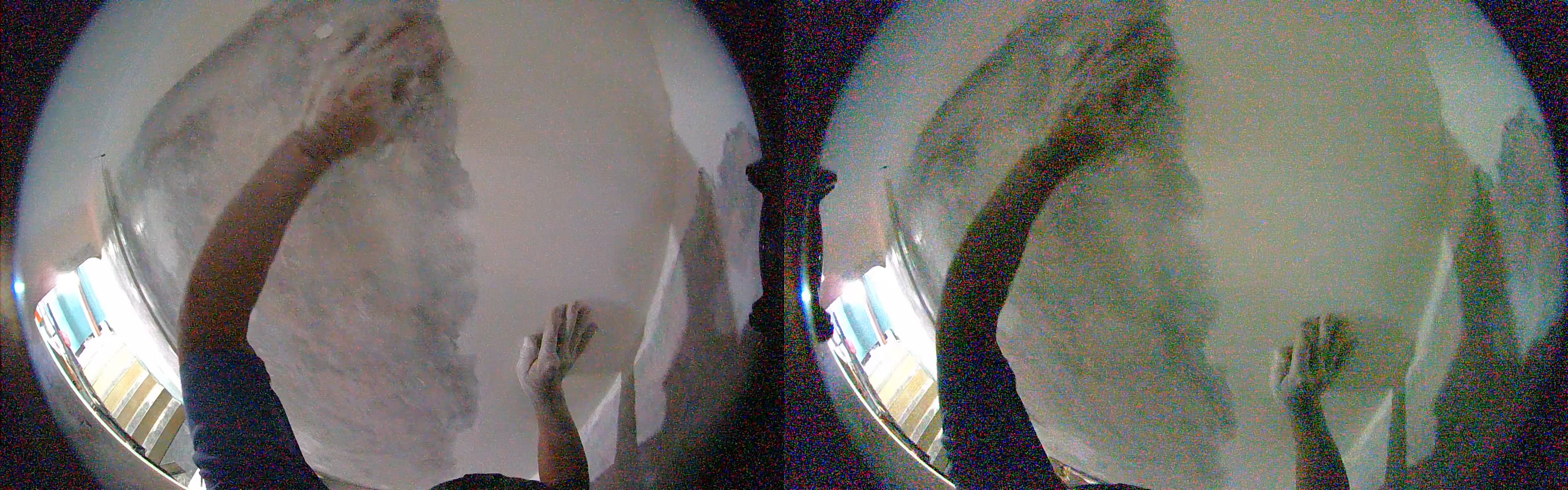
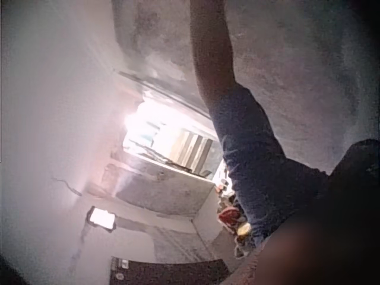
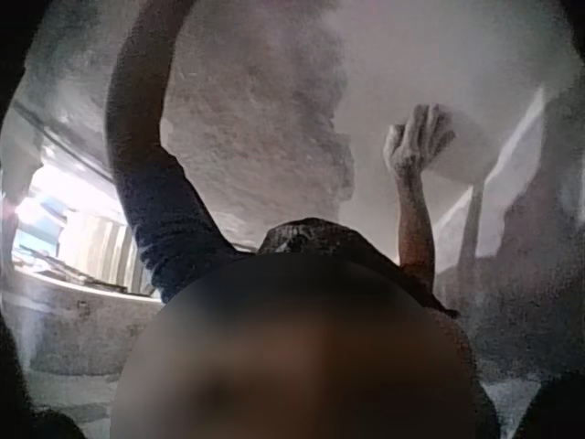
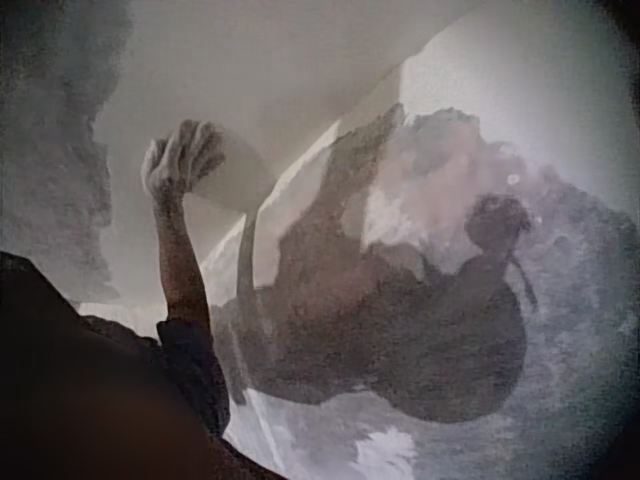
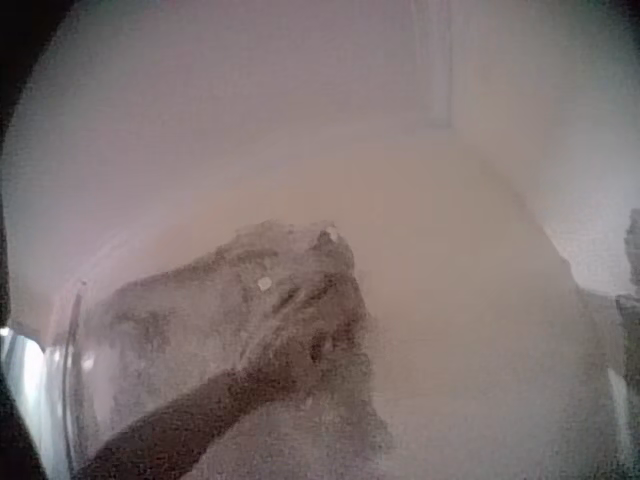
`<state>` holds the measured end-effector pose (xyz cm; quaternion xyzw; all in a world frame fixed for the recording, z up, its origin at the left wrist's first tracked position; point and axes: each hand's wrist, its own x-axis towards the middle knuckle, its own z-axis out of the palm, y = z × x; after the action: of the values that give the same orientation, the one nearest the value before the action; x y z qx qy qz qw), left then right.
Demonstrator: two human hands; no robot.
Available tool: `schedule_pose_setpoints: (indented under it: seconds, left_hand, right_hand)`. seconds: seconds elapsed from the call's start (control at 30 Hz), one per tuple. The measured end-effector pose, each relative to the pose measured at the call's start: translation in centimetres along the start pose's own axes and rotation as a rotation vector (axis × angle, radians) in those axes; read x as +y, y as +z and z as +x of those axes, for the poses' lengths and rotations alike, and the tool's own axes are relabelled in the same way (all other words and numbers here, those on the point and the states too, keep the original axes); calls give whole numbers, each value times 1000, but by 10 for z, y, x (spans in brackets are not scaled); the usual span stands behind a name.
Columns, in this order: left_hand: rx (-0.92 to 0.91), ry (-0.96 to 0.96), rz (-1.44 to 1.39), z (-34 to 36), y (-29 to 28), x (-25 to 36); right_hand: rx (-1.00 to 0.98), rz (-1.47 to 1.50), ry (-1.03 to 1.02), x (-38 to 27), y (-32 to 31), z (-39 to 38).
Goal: The person smooths a wall surface using a handheld sanding block, moving it in repeated strokes across the wall. The person works on different sections of the wall, applying consistent pressure to even out the surface.
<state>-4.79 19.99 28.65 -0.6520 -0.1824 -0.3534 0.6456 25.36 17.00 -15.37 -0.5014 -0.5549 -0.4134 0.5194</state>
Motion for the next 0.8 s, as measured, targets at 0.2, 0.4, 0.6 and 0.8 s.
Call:
schedule_pose_setpoints:
  seconds: [0.2, 0.4, 0.6, 0.8]
  left_hand:
    - [115, -219, 96, 44, 19, -67]
    - [-42, 36, -54, -44, 10, 20]
    - [51, -93, 63, -5, -6, -74]
    - [34, -107, 92, -21, 7, -75]
  right_hand:
    - [-58, 12, 11, -4, 9, -1]
    - [-45, 28, 7, -7, 10, -1]
    - [-83, 10, 9, -3, 16, 2]
    - [-22, 22, 19, -3, 25, 2]
